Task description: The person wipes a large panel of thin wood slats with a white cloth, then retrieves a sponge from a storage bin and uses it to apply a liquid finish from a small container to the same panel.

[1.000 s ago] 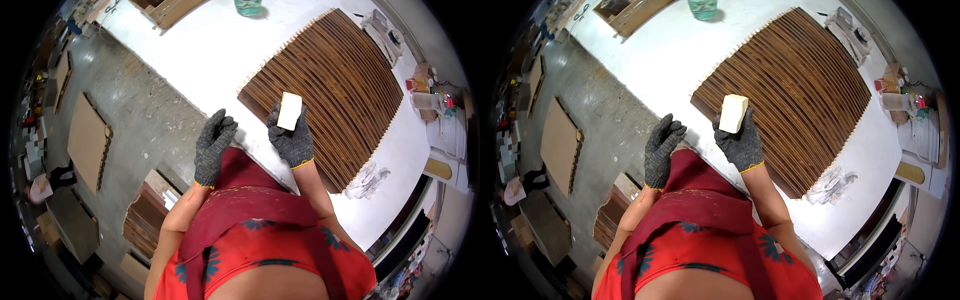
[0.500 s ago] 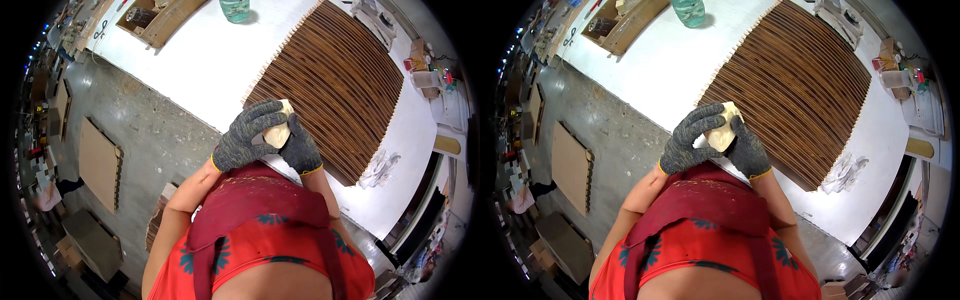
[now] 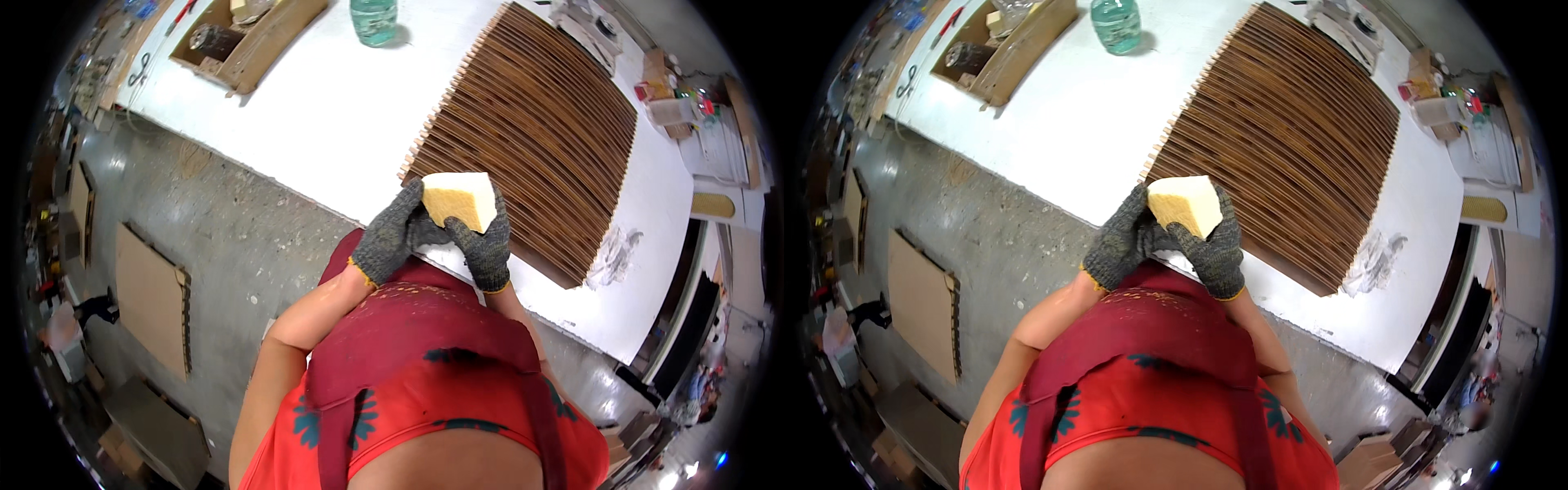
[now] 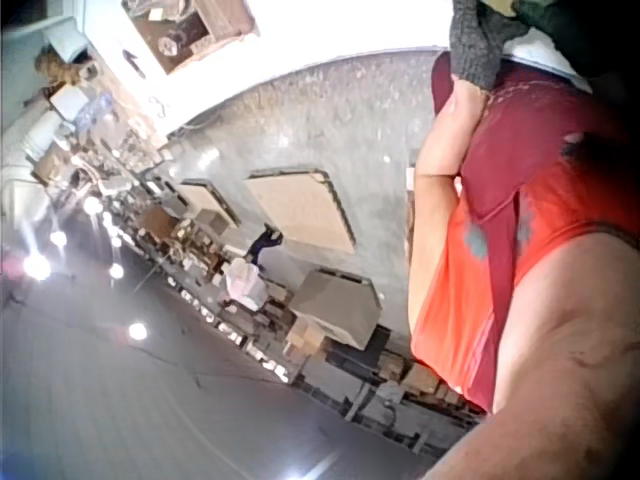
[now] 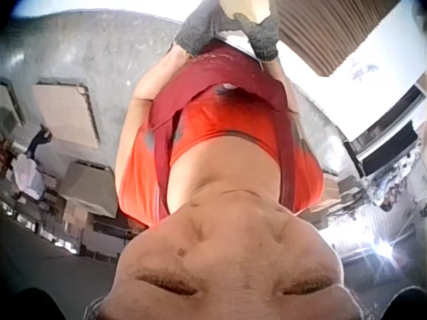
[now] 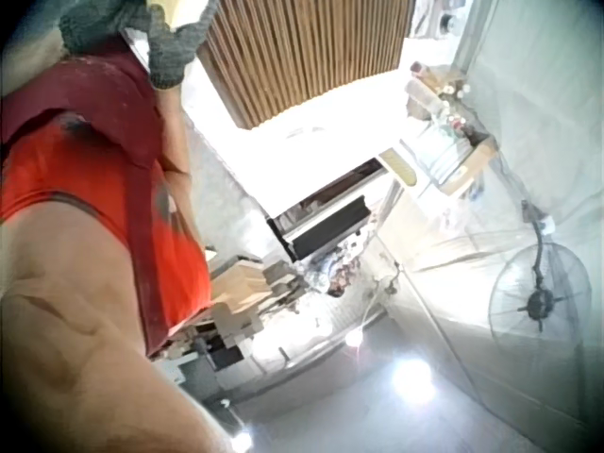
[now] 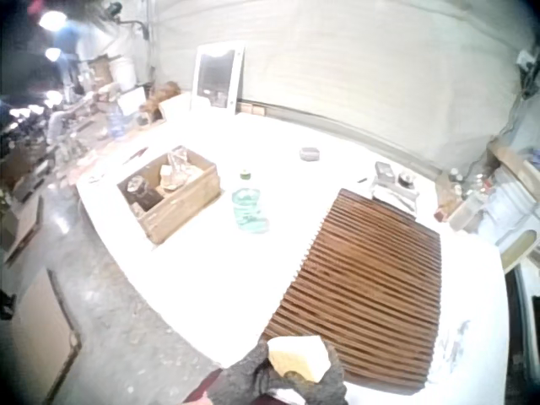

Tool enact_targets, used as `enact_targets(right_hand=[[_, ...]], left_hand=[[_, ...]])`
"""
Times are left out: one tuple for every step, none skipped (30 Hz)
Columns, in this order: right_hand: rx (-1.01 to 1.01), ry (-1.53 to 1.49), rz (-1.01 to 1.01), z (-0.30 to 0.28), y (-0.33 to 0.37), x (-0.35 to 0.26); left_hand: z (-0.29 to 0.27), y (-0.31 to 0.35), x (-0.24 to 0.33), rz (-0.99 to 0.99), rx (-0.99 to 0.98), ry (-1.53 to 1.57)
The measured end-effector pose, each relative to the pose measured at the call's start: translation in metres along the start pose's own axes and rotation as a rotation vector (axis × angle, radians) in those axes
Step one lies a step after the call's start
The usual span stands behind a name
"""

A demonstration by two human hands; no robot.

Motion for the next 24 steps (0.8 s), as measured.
enact_targets(right_hand=[[0.044, -0.023, 0.009, 0.0, 0.002, 0.0], [0.064, 0.014, -0.042, -0.001, 0.003, -0.003], [0.076, 0.054, -0.094, -0.001, 0.003, -0.005], [0.09, 0.092, -0.147, 0.0, 0.003, -0.006], [0.121, 0.015, -0.201, 0.003, 0.005, -0.007], [0.107, 0.153, -0.278, 0.007, 0.005, -0.012], [0.091, 0.293, -0.353, 0.011, 0.005, -0.017], [0.107, 0.332, -0.374, 0.006, 0.003, -0.023], [0.126, 0.372, -0.394, 0.002, 0.002, -0.031], [0.15, 0.41, -0.413, -0.002, 0.001, -0.039], [0.218, 0.188, -0.266, -0.018, -0.003, -0.027], [0.275, -0.04, -0.121, -0.031, -0.005, -0.017], [0.323, 0.043, -0.108, -0.043, -0.01, -0.022], [0.37, 0.127, -0.096, -0.061, -0.017, -0.026], [0.285, 0.421, -0.216, -0.068, -0.022, -0.021], [0.22, 0.689, -0.371, -0.066, -0.025, -0.025], [0.175, 0.643, -0.334, -0.063, -0.023, -0.014], [0.131, 0.597, -0.296, -0.055, -0.024, -0.012], [-0.012, 0.504, -0.329, -0.043, -0.027, -0.013], [-0.045, 0.837, -0.503, -0.032, -0.024, -0.02], [-0.06, 0.865, -0.51, -0.032, -0.027, -0.019], [-0.074, 0.893, -0.518, -0.034, -0.034, -0.016], [-0.01, 0.843, -0.428, -0.05, -0.044, -0.009], [0.06, 0.794, -0.331, -0.068, -0.052, -0.001]], left_hand=[[-0.004, 0.0, 0.004, 0.023, -0.009, -0.093], [-0.007, 0.001, 0.005, 0.027, 0.006, -0.144], [-0.019, 0.002, 0.005, 0.027, 0.073, -0.264], [-0.033, 0.002, 0.004, 0.028, 0.138, -0.386], [-0.038, 0.001, 0.003, 0.074, 0.114, -0.449], [-0.038, 0.002, 0.005, 0.124, 0.093, -0.513], [-0.037, 0.001, 0.008, 0.175, 0.072, -0.575], [-0.038, 0.0, 0.009, 0.165, 0.057, -0.653], [-0.027, 0.0, 0.015, 0.154, 0.041, -0.733], [-0.015, 0.0, 0.021, 0.142, 0.025, -0.815], [0.006, -0.002, 0.031, 0.276, -0.061, -0.849], [0.005, -0.004, 0.035, 0.299, -0.008, -0.679], [-0.002, -0.006, 0.042, 0.409, 0.061, -0.814], [-0.014, -0.007, 0.049, 0.52, 0.132, -0.948], [-0.023, -0.011, 0.057, 0.628, 0.118, -1.27], [-0.032, -0.016, 0.057, 0.646, 0.089, -1.373], [-0.041, -0.021, 0.056, 0.663, 0.057, -1.477], [-0.05, -0.028, 0.05, 0.679, 0.023, -1.579], [-0.053, -0.034, 0.046, 0.692, 0.021, -1.625], [-0.056, -0.038, 0.044, 0.735, 0.003, -1.651], [-0.051, -0.041, 0.042, 0.778, -0.02, -1.673], [-0.048, -0.045, 0.04, 0.821, -0.044, -1.695], [-0.063, -0.053, 0.037, 0.824, -0.054, -1.591], [-0.059, -0.057, 0.037, 0.862, -0.053, -1.68]])
Point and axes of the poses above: each hand's wrist, its own y-axis away from the middle knuckle, its own z-axis out of the palm, x = y × z, the point moved 6 cm from there along -y, towards the middle knuckle, and after that the axes turned 6 degrees about z, right-handed, at the moved point
